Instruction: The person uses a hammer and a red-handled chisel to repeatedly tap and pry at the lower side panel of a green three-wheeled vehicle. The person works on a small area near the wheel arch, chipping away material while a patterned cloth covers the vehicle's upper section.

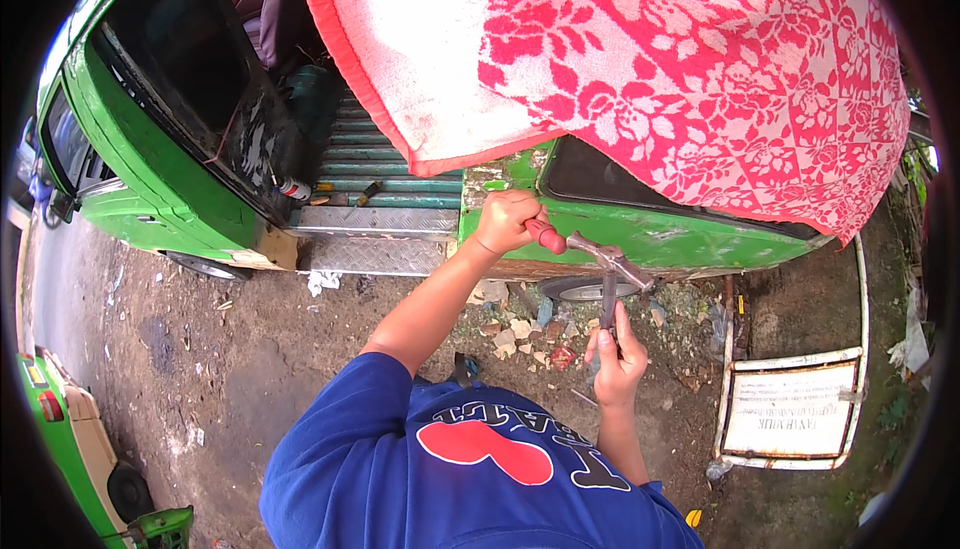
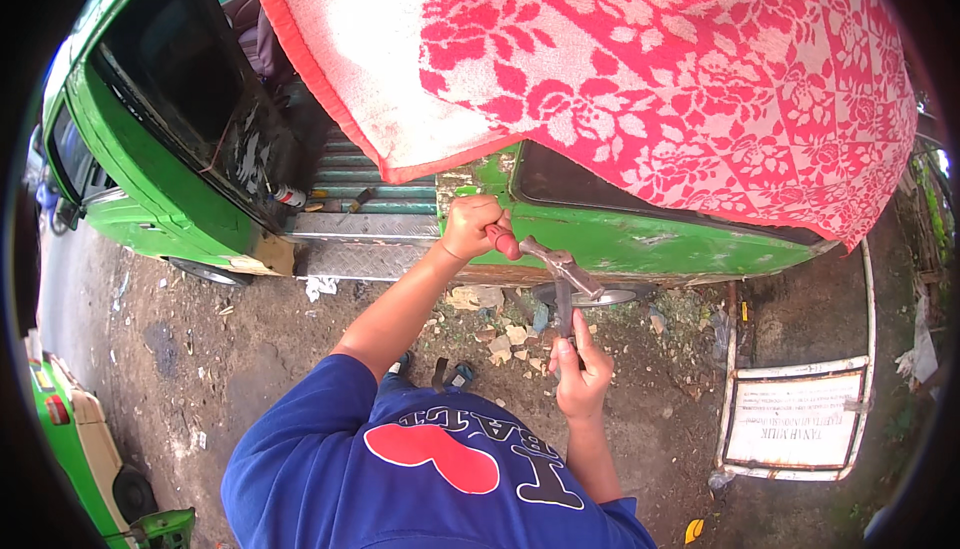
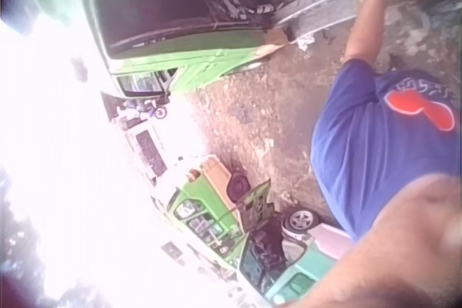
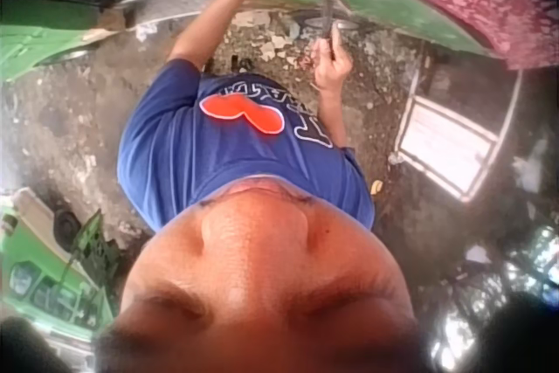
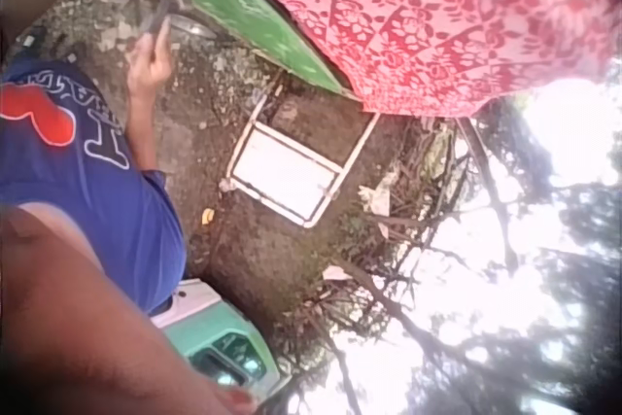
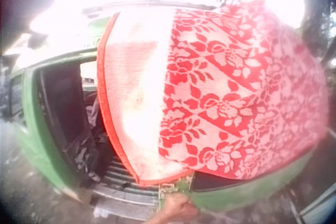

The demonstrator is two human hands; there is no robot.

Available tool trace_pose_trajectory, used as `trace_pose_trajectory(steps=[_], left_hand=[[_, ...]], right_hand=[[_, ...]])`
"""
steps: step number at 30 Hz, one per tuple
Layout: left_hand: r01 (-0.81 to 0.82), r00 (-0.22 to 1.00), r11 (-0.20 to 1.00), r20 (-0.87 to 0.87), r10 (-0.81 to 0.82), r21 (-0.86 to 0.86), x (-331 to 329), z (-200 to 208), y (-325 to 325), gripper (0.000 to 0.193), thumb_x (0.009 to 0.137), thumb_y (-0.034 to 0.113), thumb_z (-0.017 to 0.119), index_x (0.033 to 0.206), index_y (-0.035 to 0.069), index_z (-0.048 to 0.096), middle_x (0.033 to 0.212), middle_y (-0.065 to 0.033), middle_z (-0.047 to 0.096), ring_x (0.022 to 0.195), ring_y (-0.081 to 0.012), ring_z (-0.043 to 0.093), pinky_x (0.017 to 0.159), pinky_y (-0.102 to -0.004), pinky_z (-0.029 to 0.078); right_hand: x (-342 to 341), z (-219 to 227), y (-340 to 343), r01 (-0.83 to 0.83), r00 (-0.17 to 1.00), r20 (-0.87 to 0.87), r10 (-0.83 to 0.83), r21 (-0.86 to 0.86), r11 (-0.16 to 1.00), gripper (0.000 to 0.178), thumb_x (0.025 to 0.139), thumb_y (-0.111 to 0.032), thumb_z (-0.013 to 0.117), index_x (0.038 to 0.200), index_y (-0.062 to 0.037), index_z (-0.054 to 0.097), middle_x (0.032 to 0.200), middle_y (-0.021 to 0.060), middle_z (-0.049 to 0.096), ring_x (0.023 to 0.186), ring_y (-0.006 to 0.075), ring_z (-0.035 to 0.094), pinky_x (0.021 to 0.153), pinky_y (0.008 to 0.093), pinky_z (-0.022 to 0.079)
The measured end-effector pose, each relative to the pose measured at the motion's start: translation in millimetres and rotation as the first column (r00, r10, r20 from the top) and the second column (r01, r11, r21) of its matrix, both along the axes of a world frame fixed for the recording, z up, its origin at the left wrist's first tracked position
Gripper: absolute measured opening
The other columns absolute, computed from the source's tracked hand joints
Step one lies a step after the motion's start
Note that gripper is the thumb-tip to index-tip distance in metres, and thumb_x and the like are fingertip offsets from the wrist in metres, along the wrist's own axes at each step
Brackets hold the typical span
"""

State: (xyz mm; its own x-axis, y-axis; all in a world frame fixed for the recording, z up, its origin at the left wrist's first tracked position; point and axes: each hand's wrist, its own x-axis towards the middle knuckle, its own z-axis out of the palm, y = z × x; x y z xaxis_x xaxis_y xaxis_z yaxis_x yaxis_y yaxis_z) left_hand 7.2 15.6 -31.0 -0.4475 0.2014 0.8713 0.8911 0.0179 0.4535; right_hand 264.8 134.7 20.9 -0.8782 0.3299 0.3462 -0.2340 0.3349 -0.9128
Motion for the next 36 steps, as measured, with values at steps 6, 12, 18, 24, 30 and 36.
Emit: trace_pose_trajectory(steps=[6,12,18,24,30,36], left_hand=[[0.023,0.997,1.0,0.07,-0.023,-0.003,-5,0,1,0.027,0.065,0.004,0.075,0.056,0.008,0.049,0.056,-0.0074,0.053,0.049,-0.026,0.053,0.046,-0.0363,0.042],[0.078,0.995,0.994,0.068,-0.073,-0.081,-5,-14,-11,0.019,0.065,0.006,0.07,0.058,0.009,0.053,0.06,-0.0069,0.057,0.054,-0.0263,0.058,0.05,-0.0364,0.046],[0.135,0.987,0.991,0.087,-0.135,0.006,5,-16,-18,0.029,0.069,-0.002,0.066,0.055,0.007,0.042,0.053,-0.0065,0.042,0.047,-0.0251,0.044,0.045,-0.0356,0.034],[0.154,0.974,0.988,0.17,-0.148,-0.022,16,-23,-21,0.034,0.072,-0.003,0.065,0.055,0.005,0.037,0.053,-0.0074,0.037,0.046,-0.0254,0.038,0.044,-0.036,0.03],[0.196,0.921,0.943,0.38,-0.082,-0.271,30,-47,-40,0.029,0.074,0.001,0.066,0.061,0.001,0.04,0.058,-0.0105,0.042,0.051,-0.0266,0.042,0.049,-0.0372,0.035],[0.421,0.802,0.705,0.597,0.005,-0.571,38,-48,-81,0.011,0.08,0.011,0.063,0.081,0.001,0.057,0.074,-0.0152,0.057,0.066,-0.0299,0.055,0.063,-0.0379,0.045]], right_hand=[[-9,1,-8,0.087,0.989,-0.139,-0.052,0.258,0.962,0.046,0.095,0.0,0.049,0.141,-0.0021,0.045,0.069,0.0029,0.055,0.056,0.0092,0.048,0.052,0.0243,0.043],[2,-16,-6,0.088,0.984,0.151,-0.094,0.05,0.995,0.042,0.094,-0.002,0.053,0.136,0.0008,0.051,0.068,0.0017,0.055,0.058,0.009,0.049,0.056,0.0257,0.046],[11,-20,6,0.098,0.989,0.131,-0.068,-0.236,0.967,0.044,0.095,-0.004,0.052,0.137,0.0058,0.045,0.071,0.0038,0.056,0.059,0.0092,0.051,0.057,0.0251,0.047],[18,-42,16,0.103,0.968,0.25,-0.001,-0.395,0.913,0.031,0.091,-0.004,0.06,0.12,0.006,0.056,0.075,0.0032,0.058,0.058,0.0081,0.054,0.054,0.0239,0.045],[30,-56,36,0.065,0.956,0.287,0.06,-0.41,0.91,0.025,0.089,-0.007,0.065,0.111,0.0033,0.059,0.076,0.0017,0.06,0.057,0.0067,0.054,0.052,0.0226,0.044],[44,-88,56,0.061,0.935,0.352,0.045,-0.285,0.957,0.025,0.088,-0.013,0.068,0.107,0.0012,0.063,0.067,-0.0024,0.057,0.054,0.004,0.051,0.05,0.021,0.04]])
